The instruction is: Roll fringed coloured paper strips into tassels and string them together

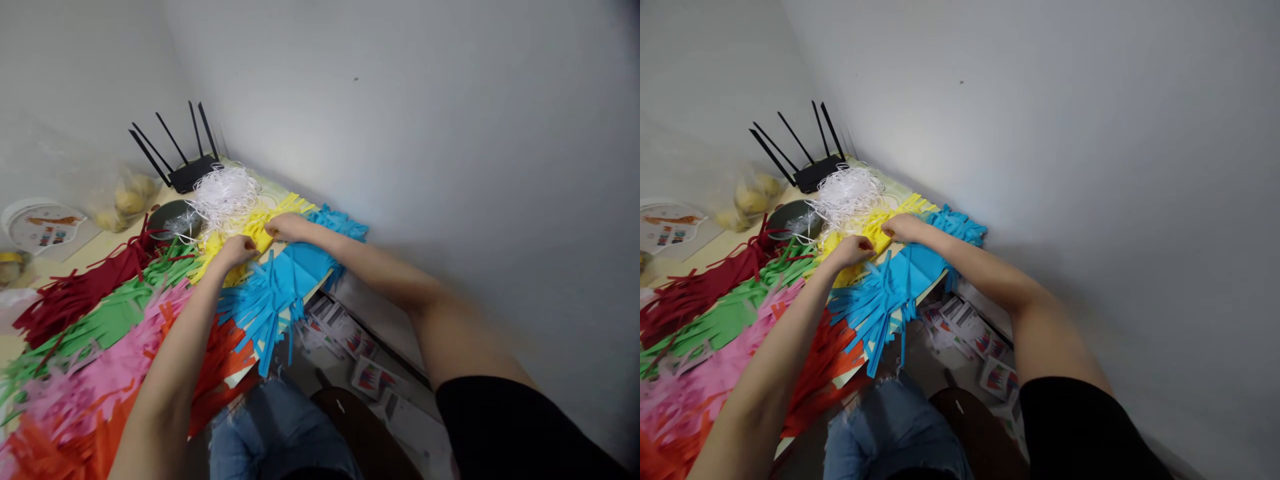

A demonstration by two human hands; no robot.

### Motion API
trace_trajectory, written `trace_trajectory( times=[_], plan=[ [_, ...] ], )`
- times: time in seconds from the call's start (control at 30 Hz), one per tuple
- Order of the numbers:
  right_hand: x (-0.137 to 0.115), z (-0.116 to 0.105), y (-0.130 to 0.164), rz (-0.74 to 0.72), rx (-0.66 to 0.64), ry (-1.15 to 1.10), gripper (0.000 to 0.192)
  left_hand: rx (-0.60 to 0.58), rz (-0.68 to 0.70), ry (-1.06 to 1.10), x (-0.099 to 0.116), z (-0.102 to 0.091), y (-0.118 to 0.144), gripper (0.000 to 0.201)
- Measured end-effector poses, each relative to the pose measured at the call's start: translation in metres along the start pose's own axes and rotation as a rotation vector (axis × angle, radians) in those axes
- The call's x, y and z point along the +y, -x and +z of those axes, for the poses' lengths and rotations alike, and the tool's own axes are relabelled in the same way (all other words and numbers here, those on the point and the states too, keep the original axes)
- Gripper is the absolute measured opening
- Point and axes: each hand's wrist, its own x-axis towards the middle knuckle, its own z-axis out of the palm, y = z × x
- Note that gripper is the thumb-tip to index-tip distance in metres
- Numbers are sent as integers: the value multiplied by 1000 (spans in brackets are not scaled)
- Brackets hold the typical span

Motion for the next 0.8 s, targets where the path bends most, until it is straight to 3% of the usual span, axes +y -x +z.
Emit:
trace_trajectory(
  times=[0.57,0.7,0.8],
  plan=[
    [-3,-6,5,4,15,-33,15,61,-43,85,2,2,1,17],
    [-13,-23,18,-8,154,-49,28,114,-92,129,-2,0,2,20],
    [-38,-25,28,13,242,-48,31,169,-146,148,-5,1,1,22]
  ],
)
